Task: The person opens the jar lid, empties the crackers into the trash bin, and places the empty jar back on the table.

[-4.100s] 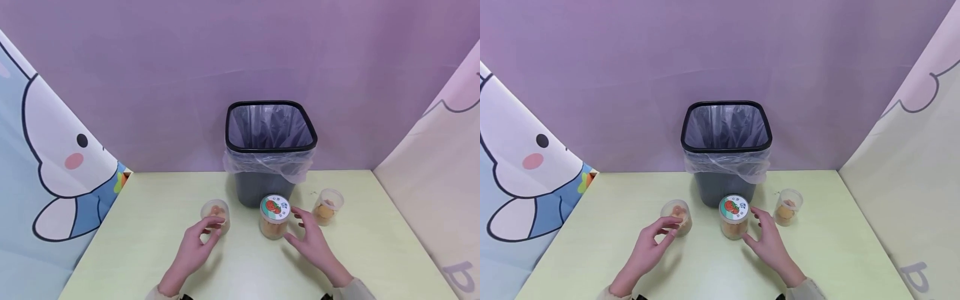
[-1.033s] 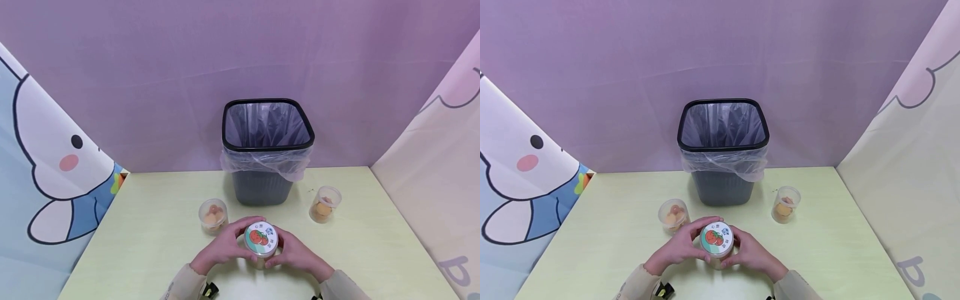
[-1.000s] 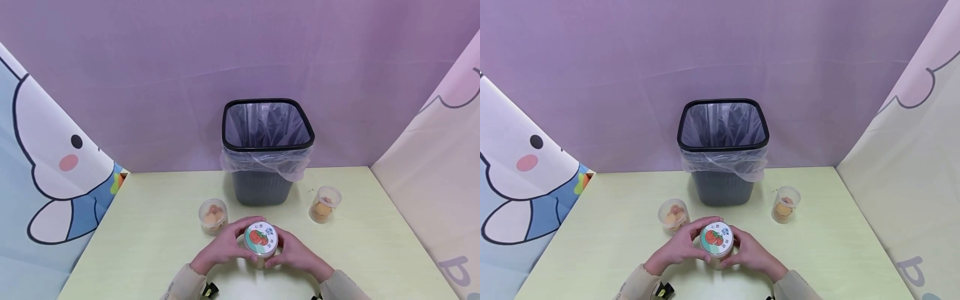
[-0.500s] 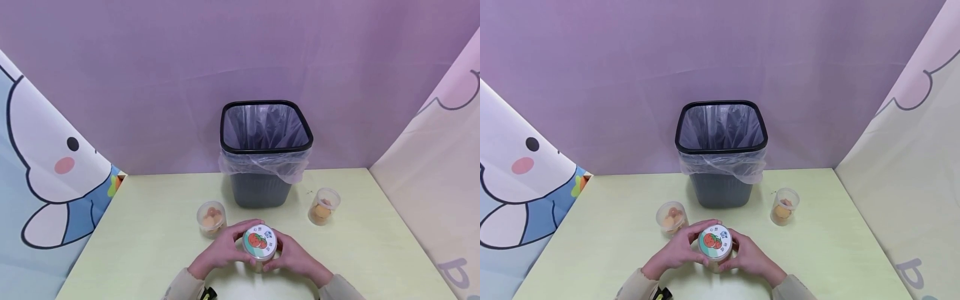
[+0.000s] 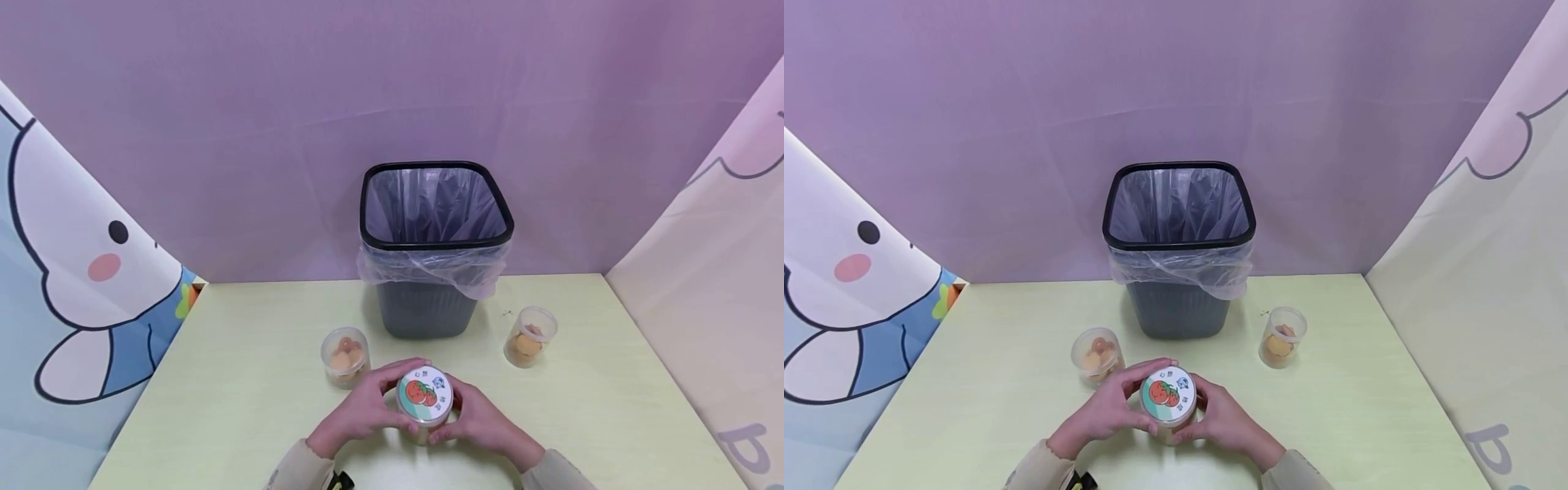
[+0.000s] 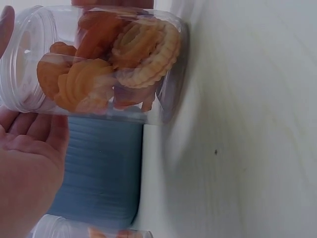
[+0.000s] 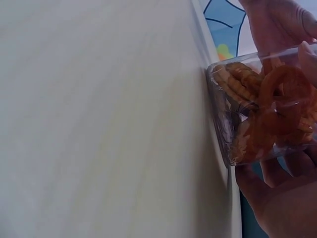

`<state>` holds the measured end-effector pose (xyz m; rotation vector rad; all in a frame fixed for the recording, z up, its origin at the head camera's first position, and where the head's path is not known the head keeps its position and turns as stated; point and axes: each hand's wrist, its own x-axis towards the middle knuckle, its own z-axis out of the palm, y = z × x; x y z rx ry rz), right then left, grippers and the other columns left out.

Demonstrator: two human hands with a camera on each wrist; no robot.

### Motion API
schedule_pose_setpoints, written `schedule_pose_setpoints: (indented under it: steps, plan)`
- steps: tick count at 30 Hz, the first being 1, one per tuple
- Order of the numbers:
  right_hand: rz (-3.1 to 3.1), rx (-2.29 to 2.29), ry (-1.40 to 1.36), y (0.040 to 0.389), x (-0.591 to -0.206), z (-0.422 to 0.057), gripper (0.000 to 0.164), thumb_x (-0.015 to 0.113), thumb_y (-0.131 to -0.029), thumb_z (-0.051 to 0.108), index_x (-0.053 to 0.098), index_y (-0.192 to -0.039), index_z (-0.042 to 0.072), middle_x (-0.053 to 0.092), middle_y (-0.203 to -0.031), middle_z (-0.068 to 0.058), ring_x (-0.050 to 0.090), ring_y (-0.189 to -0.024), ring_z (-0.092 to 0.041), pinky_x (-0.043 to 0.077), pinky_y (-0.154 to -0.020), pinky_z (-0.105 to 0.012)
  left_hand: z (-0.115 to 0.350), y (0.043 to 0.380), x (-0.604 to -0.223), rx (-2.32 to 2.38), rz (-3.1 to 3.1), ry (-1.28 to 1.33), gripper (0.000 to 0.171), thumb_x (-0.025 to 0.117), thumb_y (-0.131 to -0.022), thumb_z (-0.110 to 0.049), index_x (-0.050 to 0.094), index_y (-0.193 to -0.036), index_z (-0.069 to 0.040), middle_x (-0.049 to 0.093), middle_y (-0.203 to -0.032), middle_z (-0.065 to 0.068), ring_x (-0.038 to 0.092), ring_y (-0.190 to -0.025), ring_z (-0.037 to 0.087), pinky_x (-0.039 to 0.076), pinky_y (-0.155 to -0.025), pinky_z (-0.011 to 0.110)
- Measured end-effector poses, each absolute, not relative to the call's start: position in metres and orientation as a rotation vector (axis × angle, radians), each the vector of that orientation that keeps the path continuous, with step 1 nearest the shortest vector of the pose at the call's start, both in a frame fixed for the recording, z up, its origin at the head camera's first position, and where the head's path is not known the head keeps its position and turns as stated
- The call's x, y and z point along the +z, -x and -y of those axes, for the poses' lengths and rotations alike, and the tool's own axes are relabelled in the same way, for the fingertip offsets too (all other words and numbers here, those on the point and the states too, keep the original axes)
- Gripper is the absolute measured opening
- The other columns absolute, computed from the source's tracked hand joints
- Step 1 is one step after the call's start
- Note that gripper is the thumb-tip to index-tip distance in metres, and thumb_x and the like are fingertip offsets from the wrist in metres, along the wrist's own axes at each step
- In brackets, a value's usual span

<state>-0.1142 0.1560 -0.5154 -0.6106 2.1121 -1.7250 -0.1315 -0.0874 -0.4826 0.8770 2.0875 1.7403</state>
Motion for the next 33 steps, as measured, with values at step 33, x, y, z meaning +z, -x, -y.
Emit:
schedule_pose_setpoints:
  steps: [33]
  plan:
    - [-2.196, -1.745, 0.575, 0.106, -0.516, -0.151, 0.084, 0.092, -0.069, 0.021, 0.05, -0.142, 0.016, 0.059, -0.134, 0.003, 0.054, -0.124, -0.02, 0.042, -0.104, -0.028, 0.071, 0.096, -0.484, 1.933, -2.259, -0.554, 0.091, 0.094, -0.066, -0.023, 0.051, -0.147, -0.024, 0.05, -0.146, -0.013, 0.043, -0.137, 0.015, 0.032, -0.113, 0.043]
